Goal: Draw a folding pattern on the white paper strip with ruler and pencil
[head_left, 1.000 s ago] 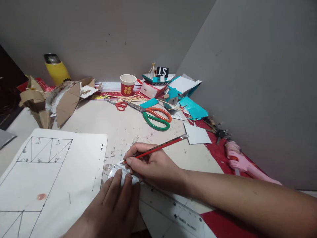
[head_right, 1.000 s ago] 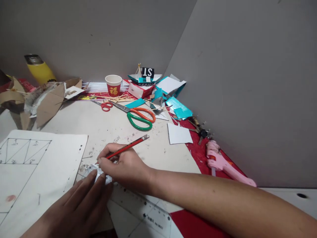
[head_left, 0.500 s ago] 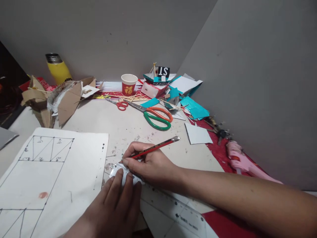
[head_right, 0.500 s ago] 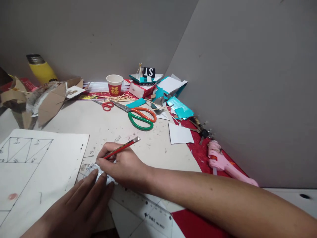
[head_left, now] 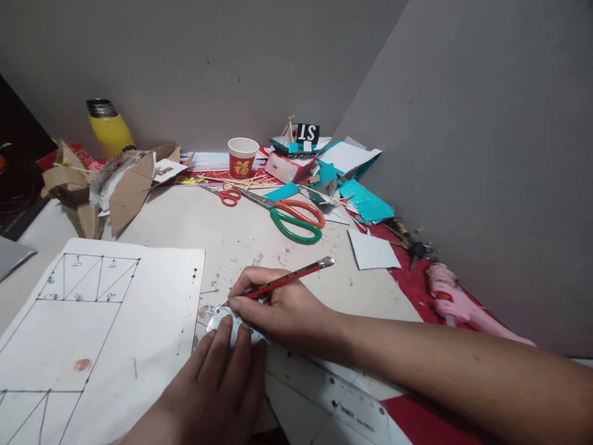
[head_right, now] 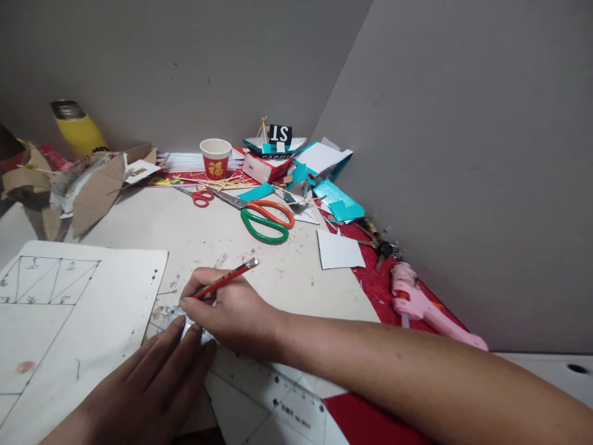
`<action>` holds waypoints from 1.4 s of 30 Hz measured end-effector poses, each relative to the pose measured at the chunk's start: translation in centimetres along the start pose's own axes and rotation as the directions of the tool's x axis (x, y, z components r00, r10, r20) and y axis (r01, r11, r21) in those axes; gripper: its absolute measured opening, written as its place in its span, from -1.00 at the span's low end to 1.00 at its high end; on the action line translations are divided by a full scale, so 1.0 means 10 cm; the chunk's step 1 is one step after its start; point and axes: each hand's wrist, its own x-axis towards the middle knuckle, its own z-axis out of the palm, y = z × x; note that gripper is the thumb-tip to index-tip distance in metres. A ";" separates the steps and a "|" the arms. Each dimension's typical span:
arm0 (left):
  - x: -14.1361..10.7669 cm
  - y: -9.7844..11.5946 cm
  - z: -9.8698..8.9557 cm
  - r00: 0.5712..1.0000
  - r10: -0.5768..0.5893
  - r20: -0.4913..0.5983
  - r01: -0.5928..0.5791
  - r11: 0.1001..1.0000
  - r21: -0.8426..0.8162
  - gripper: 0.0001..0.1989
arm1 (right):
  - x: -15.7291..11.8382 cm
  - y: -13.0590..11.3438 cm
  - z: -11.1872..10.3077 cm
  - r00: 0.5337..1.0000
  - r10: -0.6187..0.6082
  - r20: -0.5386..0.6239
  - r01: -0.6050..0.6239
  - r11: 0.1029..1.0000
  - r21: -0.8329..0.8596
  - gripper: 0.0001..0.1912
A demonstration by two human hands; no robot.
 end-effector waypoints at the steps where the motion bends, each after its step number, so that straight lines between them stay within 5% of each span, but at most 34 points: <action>1: 0.00 0.00 0.01 1.000 -0.009 -0.004 0.009 1.000 -0.005 -0.32 | 0.00 0.00 0.00 1.000 0.004 0.004 -0.004 1.000 0.004 -0.93; 22: 0.00 -0.02 -0.03 0.999 0.024 0.036 -0.023 1.000 -0.006 -0.30 | -0.02 -0.05 -0.04 0.994 0.105 0.034 -0.109 0.986 0.127 -0.89; 42: 0.00 -0.06 -0.08 0.997 0.043 0.065 -0.039 0.998 -0.057 -0.35 | -0.03 -0.10 -0.11 0.984 0.159 0.084 -0.160 0.987 0.010 -0.88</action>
